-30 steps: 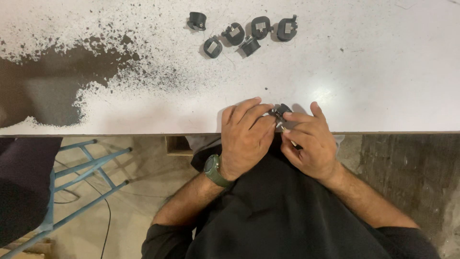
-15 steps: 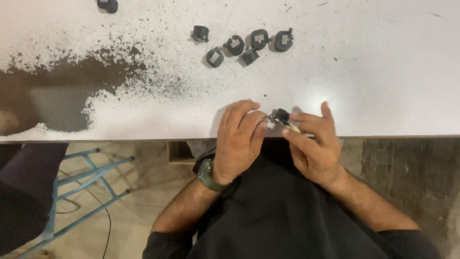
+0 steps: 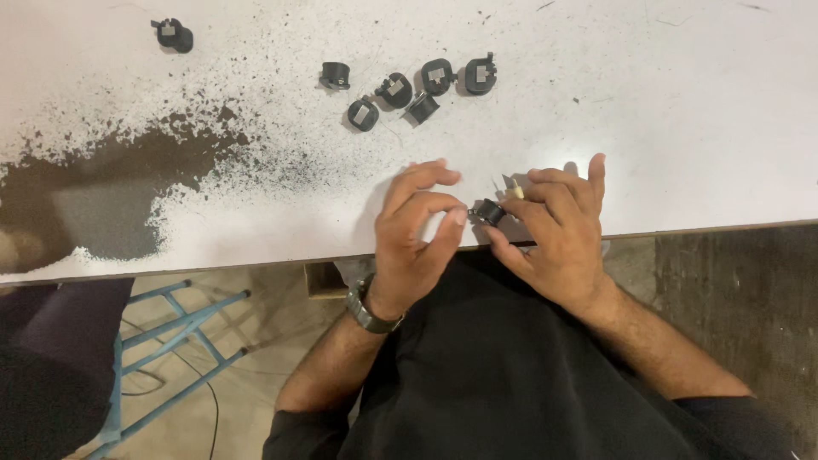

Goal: The person sits at a white workbench and assembles small black plastic rotor-like components one at a time, fitting parts together by hand and using a small screwdriver-like tool to tighten or adjust each assembly. Finished assemblies are set aside on the table as the person picks up the next part.

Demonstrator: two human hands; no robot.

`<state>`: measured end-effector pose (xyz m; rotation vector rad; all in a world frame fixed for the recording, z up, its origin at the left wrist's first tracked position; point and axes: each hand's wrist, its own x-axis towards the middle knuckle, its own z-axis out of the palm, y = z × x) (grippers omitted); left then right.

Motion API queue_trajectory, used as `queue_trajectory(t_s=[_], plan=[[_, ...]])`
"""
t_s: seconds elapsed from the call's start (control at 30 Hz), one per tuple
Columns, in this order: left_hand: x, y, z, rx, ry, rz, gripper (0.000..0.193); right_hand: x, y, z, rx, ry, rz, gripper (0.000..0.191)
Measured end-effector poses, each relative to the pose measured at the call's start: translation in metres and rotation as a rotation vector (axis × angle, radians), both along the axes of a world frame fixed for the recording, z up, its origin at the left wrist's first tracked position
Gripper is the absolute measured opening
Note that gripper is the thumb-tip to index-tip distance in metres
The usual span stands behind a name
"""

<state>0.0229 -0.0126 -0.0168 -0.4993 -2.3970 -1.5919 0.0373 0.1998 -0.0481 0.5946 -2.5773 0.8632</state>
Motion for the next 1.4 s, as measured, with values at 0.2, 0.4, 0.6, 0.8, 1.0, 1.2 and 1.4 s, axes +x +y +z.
queue_trajectory(t_s=[0.2, 0.4, 0.6, 0.8, 1.0, 1.2, 1.4], plan=[[0.002, 0.004, 0.000, -0.279, 0.036, -0.019, 0.023, -0.001, 0.000, -0.003, -0.013, 0.013, 0.012, 0.035], [-0.001, 0.001, -0.006, -0.219, 0.036, -0.053, 0.016, 0.000, 0.000, -0.002, -0.017, 0.015, 0.014, 0.034], [0.005, -0.005, -0.015, -0.408, 0.273, -0.022, 0.022, 0.000, 0.001, -0.004, 0.000, -0.007, 0.014, 0.034], [0.005, 0.002, -0.010, -0.499, 0.435, -0.127, 0.025, 0.000, 0.002, -0.003, 0.024, -0.004, 0.023, 0.034], [0.003, 0.011, 0.003, -0.229, 0.022, 0.004, 0.018, 0.001, 0.001, -0.001, 0.017, 0.000, 0.061, 0.033], [0.008, 0.007, 0.008, -0.204, -0.109, 0.015, 0.013, 0.002, 0.000, -0.001, -0.019, -0.023, 0.037, 0.033], [0.010, 0.010, -0.001, -0.202, -0.126, 0.029, 0.014, 0.010, 0.003, -0.004, -0.076, 0.100, 0.062, 0.029]])
